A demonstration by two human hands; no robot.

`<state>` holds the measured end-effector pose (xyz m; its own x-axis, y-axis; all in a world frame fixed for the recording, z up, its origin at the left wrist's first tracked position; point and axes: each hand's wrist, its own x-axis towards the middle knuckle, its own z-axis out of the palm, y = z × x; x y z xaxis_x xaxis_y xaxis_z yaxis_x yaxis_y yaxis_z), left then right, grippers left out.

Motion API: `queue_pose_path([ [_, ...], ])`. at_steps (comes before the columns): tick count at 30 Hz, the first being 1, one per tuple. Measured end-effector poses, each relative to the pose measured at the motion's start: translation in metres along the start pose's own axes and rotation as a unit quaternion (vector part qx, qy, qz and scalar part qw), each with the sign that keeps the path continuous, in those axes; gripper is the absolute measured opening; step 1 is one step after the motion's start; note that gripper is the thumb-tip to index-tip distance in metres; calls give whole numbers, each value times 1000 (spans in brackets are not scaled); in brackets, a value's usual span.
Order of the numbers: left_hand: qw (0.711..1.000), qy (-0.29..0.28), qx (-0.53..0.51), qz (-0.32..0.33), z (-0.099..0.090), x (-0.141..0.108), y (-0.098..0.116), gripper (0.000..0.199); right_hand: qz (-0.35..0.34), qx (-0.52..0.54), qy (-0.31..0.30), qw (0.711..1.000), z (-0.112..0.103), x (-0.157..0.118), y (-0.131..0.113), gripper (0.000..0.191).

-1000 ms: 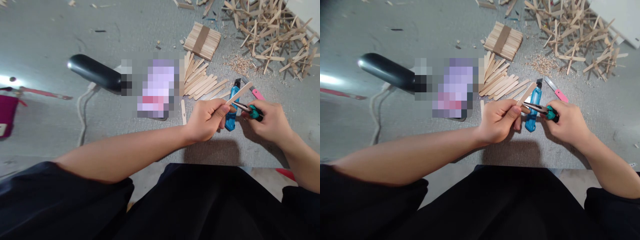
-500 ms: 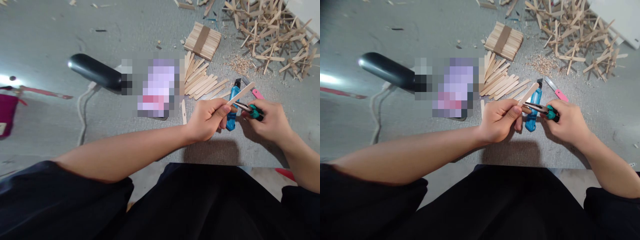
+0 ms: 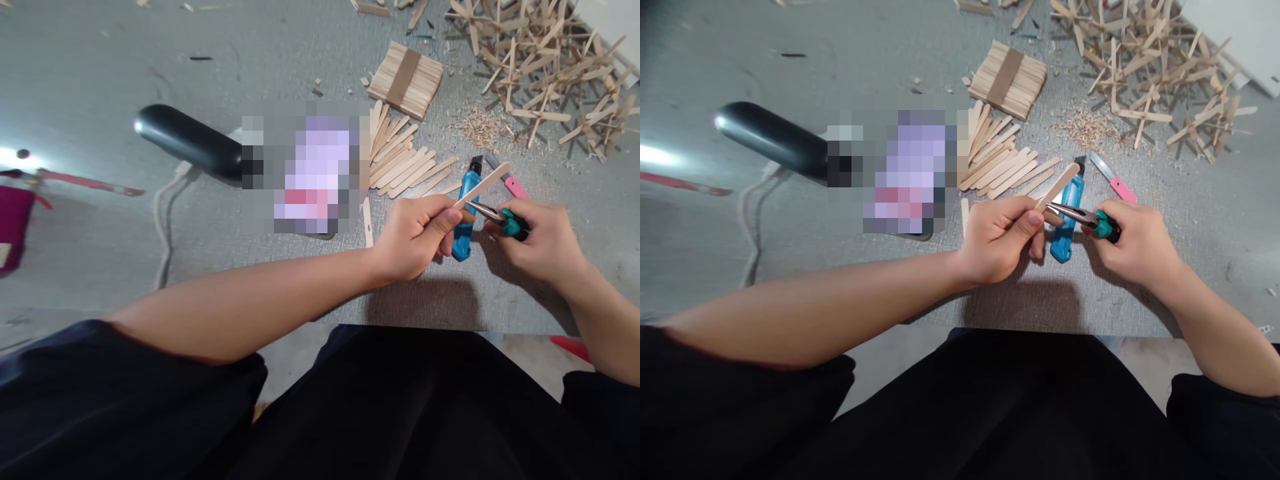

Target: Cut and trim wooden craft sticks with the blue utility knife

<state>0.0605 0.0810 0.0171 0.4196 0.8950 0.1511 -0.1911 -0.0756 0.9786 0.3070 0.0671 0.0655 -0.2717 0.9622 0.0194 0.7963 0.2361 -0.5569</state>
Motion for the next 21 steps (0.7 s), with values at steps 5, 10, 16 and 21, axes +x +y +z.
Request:
queue_pose_path([
  [5,1000,6,-2,1,1,0,-1,53,3,1,5,1000,0,-1,0,18],
  [10,998,39,30,25,2,0,-2,49,13,-13,20,1000,1,-3,1,12],
  [16,999,22,30,38,1,1,-1,51,-10,-42,44,998,3,-3,2,13],
  [21,998,34,40,40,1,1,-3,50,-10,-103,80,991,9,-4,7,15],
])
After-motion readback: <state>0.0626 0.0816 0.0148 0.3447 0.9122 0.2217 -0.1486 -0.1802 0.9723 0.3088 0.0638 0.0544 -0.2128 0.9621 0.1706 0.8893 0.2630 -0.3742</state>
